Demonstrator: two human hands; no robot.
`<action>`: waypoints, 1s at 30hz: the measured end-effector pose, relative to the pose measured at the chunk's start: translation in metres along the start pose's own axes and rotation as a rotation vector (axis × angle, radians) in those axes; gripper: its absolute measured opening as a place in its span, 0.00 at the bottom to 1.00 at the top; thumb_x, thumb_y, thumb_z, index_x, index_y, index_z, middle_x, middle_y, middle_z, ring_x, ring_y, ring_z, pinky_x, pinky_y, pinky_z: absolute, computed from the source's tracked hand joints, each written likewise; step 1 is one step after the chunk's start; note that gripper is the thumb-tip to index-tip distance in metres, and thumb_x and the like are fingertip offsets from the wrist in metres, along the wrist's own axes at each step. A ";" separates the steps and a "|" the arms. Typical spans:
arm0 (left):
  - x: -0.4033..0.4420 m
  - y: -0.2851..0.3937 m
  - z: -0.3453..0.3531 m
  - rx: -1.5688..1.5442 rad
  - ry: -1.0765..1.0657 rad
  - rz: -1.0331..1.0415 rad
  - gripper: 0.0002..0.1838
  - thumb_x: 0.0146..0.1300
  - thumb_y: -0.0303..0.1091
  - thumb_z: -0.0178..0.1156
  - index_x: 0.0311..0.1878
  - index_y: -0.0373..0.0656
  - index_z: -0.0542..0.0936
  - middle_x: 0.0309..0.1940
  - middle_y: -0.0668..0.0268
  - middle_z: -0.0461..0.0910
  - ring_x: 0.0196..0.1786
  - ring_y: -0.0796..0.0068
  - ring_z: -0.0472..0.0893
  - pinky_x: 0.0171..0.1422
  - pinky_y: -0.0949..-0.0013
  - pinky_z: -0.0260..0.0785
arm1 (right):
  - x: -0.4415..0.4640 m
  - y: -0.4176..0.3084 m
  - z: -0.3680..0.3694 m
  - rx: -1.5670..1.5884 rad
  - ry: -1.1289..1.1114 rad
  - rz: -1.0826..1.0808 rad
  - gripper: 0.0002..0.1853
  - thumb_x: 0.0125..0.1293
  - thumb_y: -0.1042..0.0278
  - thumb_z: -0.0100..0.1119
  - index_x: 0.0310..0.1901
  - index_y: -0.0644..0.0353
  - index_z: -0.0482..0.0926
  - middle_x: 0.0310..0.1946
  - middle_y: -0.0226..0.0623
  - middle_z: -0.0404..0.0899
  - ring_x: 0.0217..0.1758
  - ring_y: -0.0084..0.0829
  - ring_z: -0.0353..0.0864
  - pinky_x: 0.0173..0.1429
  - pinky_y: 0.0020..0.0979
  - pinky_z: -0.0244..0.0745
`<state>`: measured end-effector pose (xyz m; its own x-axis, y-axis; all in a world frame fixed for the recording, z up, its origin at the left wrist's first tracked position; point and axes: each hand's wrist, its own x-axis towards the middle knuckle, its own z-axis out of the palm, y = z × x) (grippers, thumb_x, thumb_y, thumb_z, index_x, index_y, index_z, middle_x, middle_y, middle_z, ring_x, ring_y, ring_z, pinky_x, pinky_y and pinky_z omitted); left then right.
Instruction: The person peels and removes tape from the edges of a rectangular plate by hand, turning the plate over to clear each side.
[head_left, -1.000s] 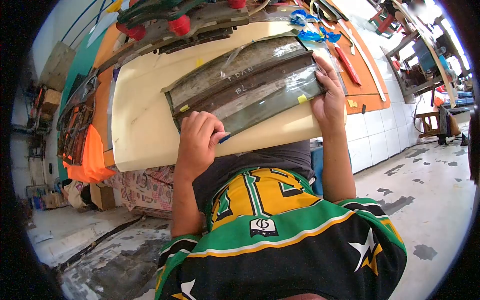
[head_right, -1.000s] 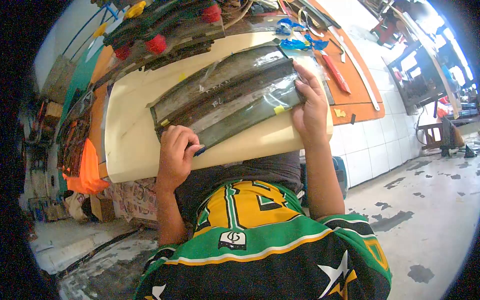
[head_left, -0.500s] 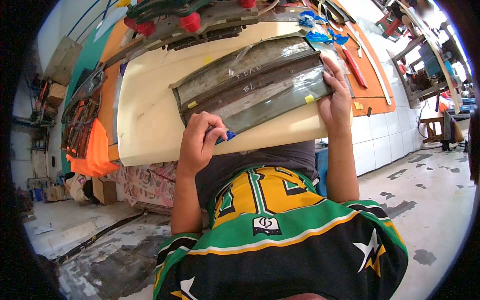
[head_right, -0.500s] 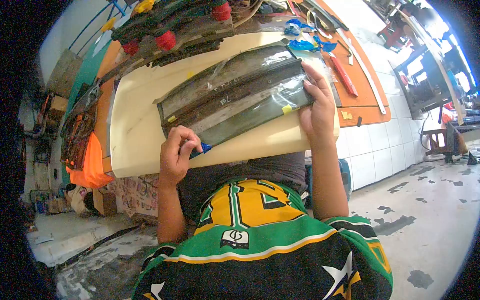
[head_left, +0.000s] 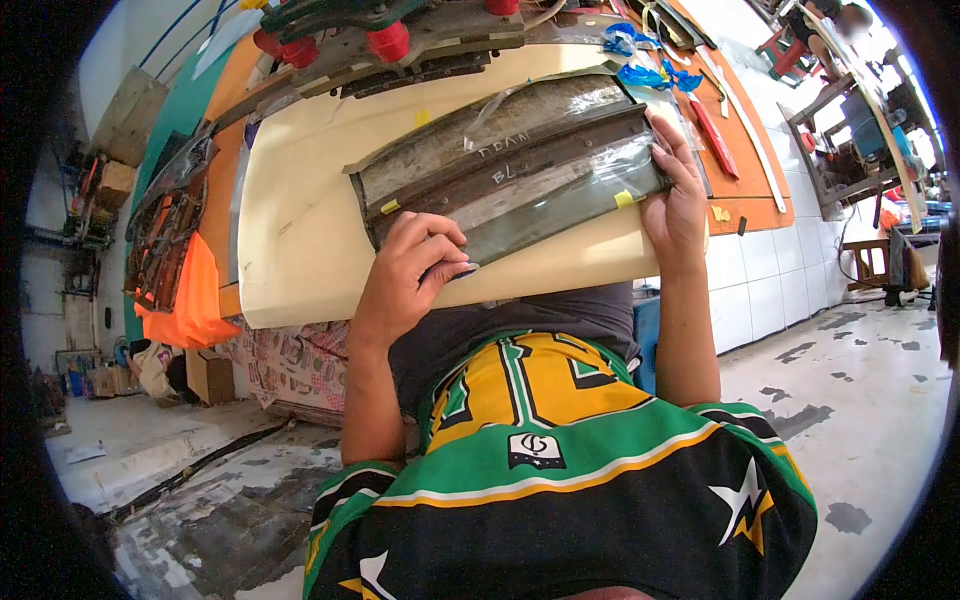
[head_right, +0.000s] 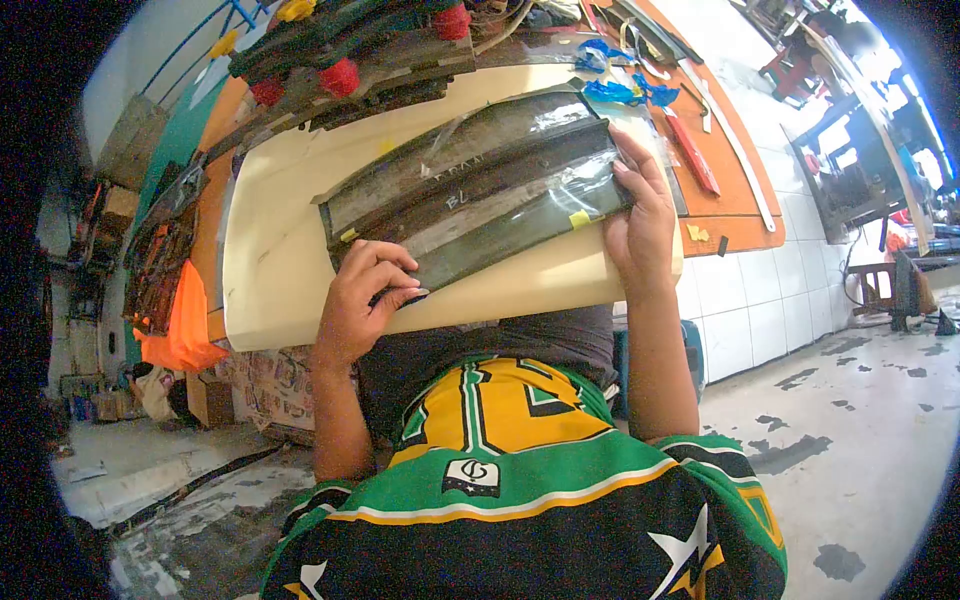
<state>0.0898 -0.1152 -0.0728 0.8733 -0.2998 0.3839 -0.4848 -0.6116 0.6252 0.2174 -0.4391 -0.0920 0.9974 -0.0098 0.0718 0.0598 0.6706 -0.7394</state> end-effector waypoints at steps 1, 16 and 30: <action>-0.001 0.000 0.002 0.005 0.031 0.011 0.11 0.59 0.32 0.73 0.40 0.41 0.81 0.46 0.66 0.82 0.51 0.59 0.79 0.58 0.55 0.70 | 0.000 0.000 0.000 0.006 0.001 0.003 0.24 0.75 0.82 0.48 0.71 0.71 0.71 0.71 0.46 0.73 0.73 0.35 0.74 0.79 0.38 0.69; -0.021 -0.009 0.004 -0.215 0.315 0.132 0.12 0.73 0.39 0.66 0.35 0.45 0.79 0.33 0.65 0.85 0.38 0.67 0.81 0.50 0.63 0.69 | 0.001 0.004 0.000 0.010 0.031 -0.053 0.23 0.74 0.84 0.44 0.69 0.70 0.70 0.74 0.52 0.69 0.77 0.40 0.69 0.81 0.42 0.66; -0.013 0.028 -0.022 -0.411 0.527 0.135 0.11 0.76 0.35 0.63 0.40 0.39 0.74 0.35 0.56 0.82 0.36 0.71 0.79 0.44 0.69 0.73 | -0.012 -0.025 0.032 -0.144 -0.058 -0.239 0.25 0.66 0.84 0.41 0.64 0.75 0.75 0.72 0.61 0.71 0.80 0.49 0.65 0.84 0.45 0.60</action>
<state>0.0636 -0.1121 -0.0453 0.7146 0.1064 0.6914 -0.6578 -0.2343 0.7158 0.2028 -0.4319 -0.0523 0.9504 -0.1100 0.2908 0.3026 0.5420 -0.7840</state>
